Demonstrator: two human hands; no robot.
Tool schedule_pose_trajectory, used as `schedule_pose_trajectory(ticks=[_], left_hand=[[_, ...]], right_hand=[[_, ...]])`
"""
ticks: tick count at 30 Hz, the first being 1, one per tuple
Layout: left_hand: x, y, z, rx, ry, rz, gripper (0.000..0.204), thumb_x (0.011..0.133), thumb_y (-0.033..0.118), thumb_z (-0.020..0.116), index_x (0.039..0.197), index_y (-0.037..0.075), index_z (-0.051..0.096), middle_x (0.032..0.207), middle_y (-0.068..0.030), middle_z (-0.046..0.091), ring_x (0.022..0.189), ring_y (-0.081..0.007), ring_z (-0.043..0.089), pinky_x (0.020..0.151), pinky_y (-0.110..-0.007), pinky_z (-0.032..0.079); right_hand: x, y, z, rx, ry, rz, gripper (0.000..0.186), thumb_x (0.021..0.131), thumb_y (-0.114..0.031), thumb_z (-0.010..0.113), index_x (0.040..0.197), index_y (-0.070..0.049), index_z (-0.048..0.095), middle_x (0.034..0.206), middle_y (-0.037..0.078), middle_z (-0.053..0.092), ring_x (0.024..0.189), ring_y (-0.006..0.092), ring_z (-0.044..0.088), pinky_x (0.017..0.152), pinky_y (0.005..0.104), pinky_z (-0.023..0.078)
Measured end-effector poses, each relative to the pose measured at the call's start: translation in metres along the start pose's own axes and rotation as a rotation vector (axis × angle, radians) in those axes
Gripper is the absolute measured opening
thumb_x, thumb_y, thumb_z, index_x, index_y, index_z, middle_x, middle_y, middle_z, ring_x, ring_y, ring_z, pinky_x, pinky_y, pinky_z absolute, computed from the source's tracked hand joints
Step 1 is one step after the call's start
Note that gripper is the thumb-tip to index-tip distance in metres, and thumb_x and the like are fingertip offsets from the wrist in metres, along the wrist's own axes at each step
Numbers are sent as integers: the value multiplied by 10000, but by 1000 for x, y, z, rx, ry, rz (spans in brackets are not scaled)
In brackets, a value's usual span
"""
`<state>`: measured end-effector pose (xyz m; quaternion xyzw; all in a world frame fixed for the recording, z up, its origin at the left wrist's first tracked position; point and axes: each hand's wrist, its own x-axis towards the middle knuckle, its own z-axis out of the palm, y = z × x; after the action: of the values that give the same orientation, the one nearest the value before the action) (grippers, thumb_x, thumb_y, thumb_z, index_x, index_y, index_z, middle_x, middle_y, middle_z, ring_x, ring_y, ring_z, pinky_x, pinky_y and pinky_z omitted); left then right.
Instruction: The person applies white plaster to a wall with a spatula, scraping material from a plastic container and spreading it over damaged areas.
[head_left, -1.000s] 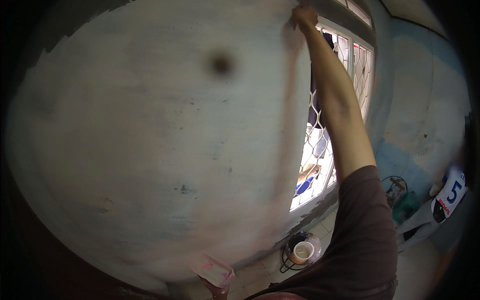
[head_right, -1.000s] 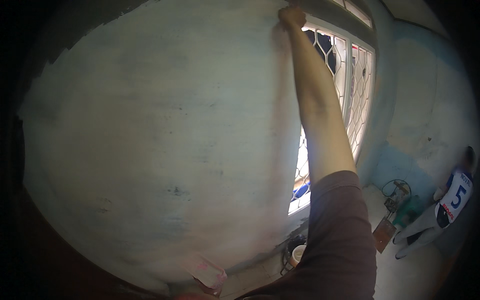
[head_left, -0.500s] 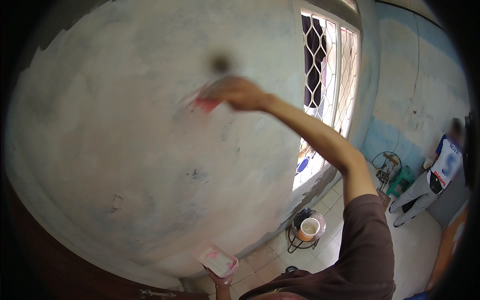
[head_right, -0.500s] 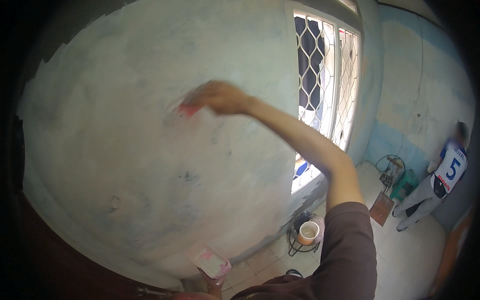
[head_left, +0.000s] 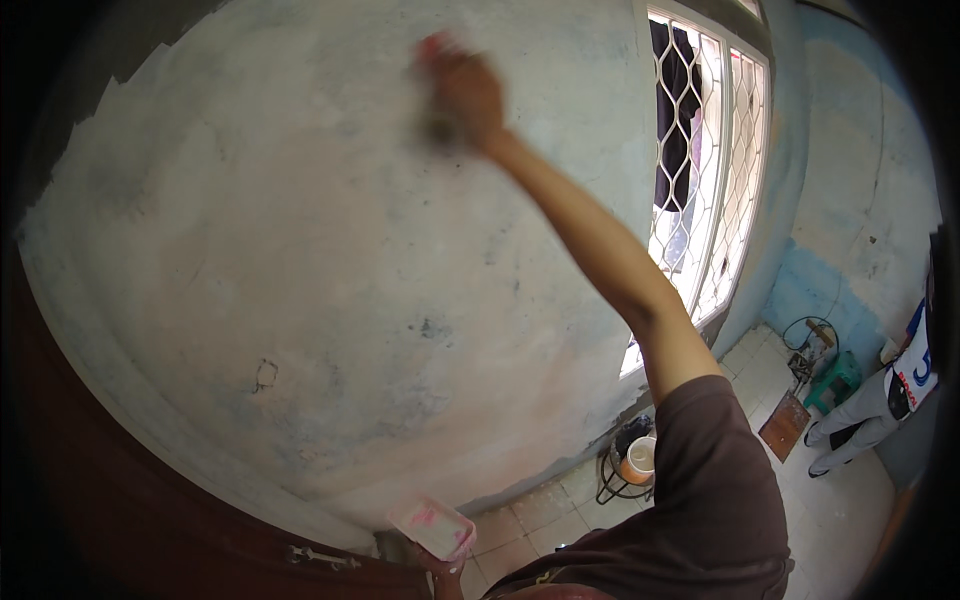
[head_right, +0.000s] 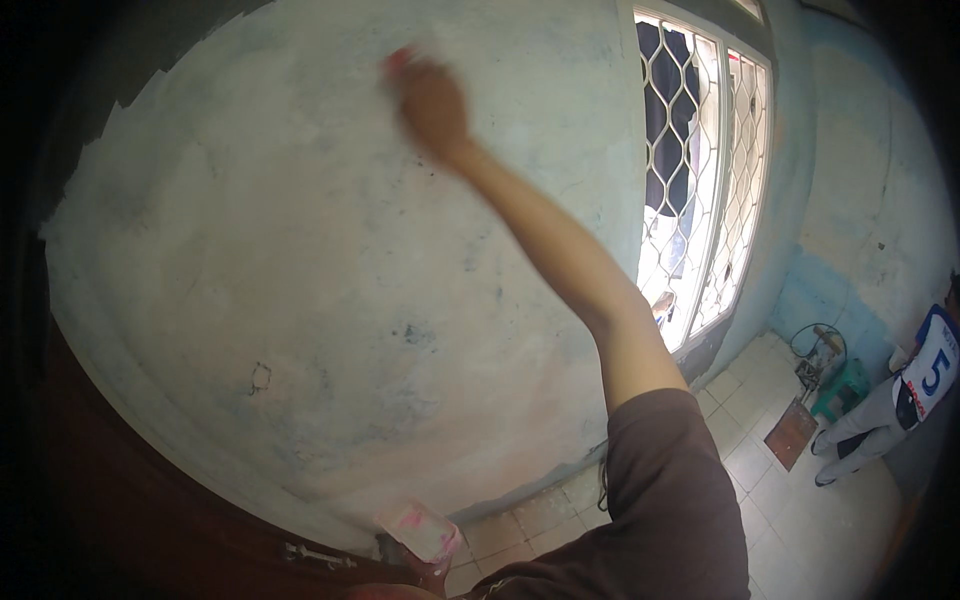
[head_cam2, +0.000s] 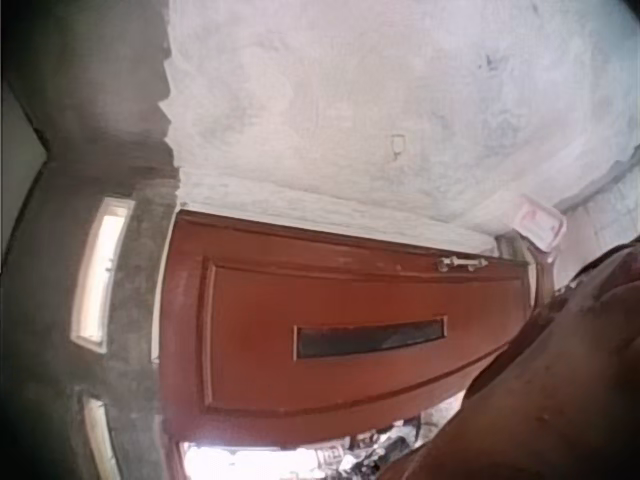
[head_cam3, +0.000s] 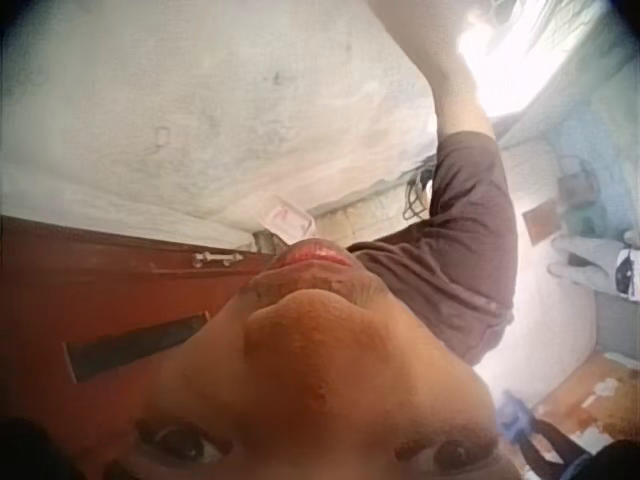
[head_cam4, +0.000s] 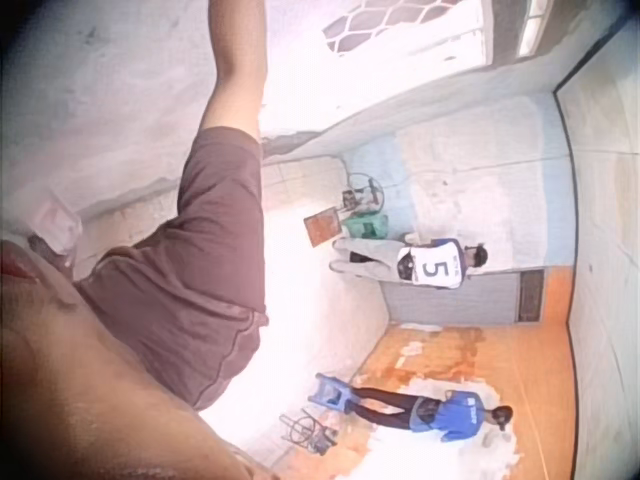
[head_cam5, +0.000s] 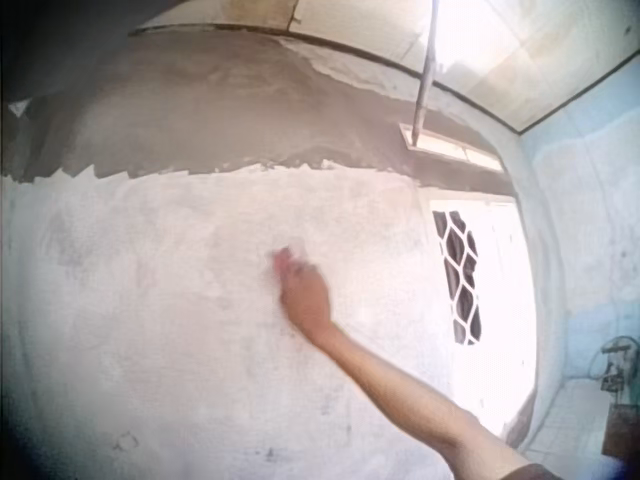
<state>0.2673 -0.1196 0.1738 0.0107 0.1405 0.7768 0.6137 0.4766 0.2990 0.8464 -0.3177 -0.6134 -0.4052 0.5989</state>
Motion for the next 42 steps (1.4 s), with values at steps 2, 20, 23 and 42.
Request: schedule_pose_trajectory(ticks=[2,20,23,42], left_hand=[[5,-15,22,36,-72,-67,555,950,644,521,1320,235,584,1098,-83,663,779,-297,612,561,-459,461],[-29,-18,-25,-36,-63,-13,670,937,641,535,1482,251,516,1471,-11,577,1316,-335,568,1033,-644,480],[-13,-36,-6,-25,-150,-21,606,952,627,521,1425,248,541,1365,-18,599,1118,-317,574,843,-553,466],[-13,-180,154,-88,-94,177,725,986,653,510,1532,181,443,1525,-76,514,1383,-317,517,1135,-600,441]], right_hand=[[-58,-60,-17,177,-106,-303,355,892,-35,566,1234,45,624,1092,197,686,1072,355,624,940,477,498],[-47,58,-9,-81,-82,124,385,880,-73,588,1246,44,623,1197,247,665,1124,404,641,918,504,531],[-140,-32,-32,187,-197,-352,449,872,-76,570,1304,38,617,1241,255,660,1143,357,645,998,464,514],[-373,0,-308,1288,-1145,967,224,991,-192,698,1056,14,637,700,9,567,653,68,440,594,265,398]])
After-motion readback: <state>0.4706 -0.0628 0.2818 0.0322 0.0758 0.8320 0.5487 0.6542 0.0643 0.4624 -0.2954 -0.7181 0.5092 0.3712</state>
